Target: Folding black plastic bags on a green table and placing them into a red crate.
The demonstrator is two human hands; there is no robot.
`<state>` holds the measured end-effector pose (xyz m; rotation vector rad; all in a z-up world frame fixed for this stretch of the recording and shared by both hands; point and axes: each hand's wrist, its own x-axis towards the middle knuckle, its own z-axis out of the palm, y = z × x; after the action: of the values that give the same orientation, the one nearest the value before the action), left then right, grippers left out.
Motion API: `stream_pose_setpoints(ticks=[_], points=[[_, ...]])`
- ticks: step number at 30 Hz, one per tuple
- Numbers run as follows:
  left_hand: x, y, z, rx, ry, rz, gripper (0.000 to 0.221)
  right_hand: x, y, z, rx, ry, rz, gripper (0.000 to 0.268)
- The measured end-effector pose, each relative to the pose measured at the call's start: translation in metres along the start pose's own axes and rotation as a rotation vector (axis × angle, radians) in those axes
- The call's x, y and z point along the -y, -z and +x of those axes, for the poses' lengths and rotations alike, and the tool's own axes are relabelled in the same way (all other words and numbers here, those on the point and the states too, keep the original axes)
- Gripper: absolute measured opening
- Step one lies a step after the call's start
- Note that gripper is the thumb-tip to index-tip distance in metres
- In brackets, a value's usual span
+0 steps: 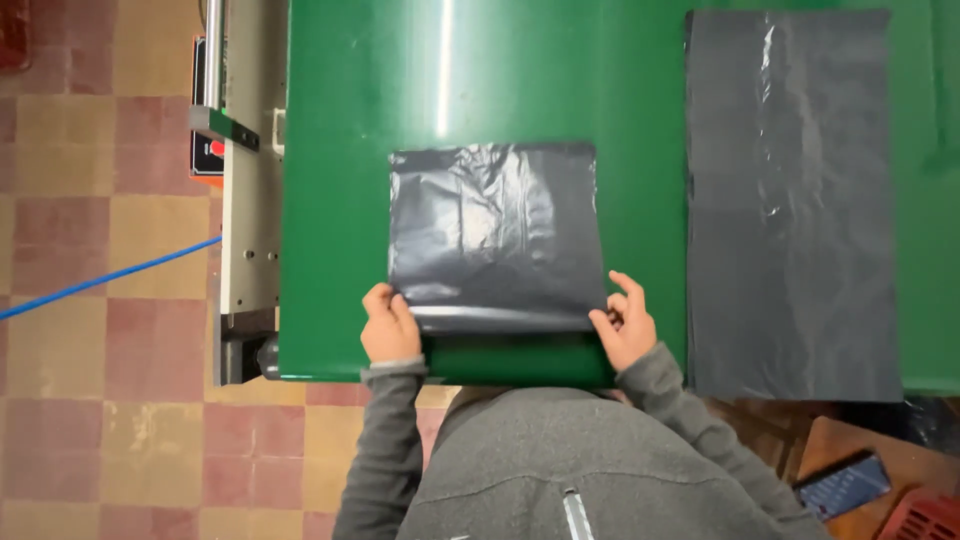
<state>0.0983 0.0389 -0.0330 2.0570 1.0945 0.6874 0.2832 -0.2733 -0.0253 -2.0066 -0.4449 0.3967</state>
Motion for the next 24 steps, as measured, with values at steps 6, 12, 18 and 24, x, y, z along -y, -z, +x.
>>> stream_pose_setpoints(ticks=[6, 12, 18, 24], points=[[0.018, -0.001, 0.007, 0.195, -0.031, 0.326, 0.03, -0.002, 0.006, 0.005, 0.081, -0.061, -0.253, 0.073], [-0.06, 0.038, 0.029, 0.272, -0.301, 0.571, 0.059, 0.086, 0.038, 0.064, 0.121, 0.183, -0.558, 0.07], [-0.12, -0.043, 0.045, 0.499, -0.905, 0.381, 0.077, 0.083, 0.004, 0.224, 0.129, 0.639, -0.565, 0.05], [-0.088, -0.076, 0.031, 0.649, -0.818, 0.183, 0.07, 0.109, -0.03, 0.257, 0.376, -0.036, -0.992, 0.06]])
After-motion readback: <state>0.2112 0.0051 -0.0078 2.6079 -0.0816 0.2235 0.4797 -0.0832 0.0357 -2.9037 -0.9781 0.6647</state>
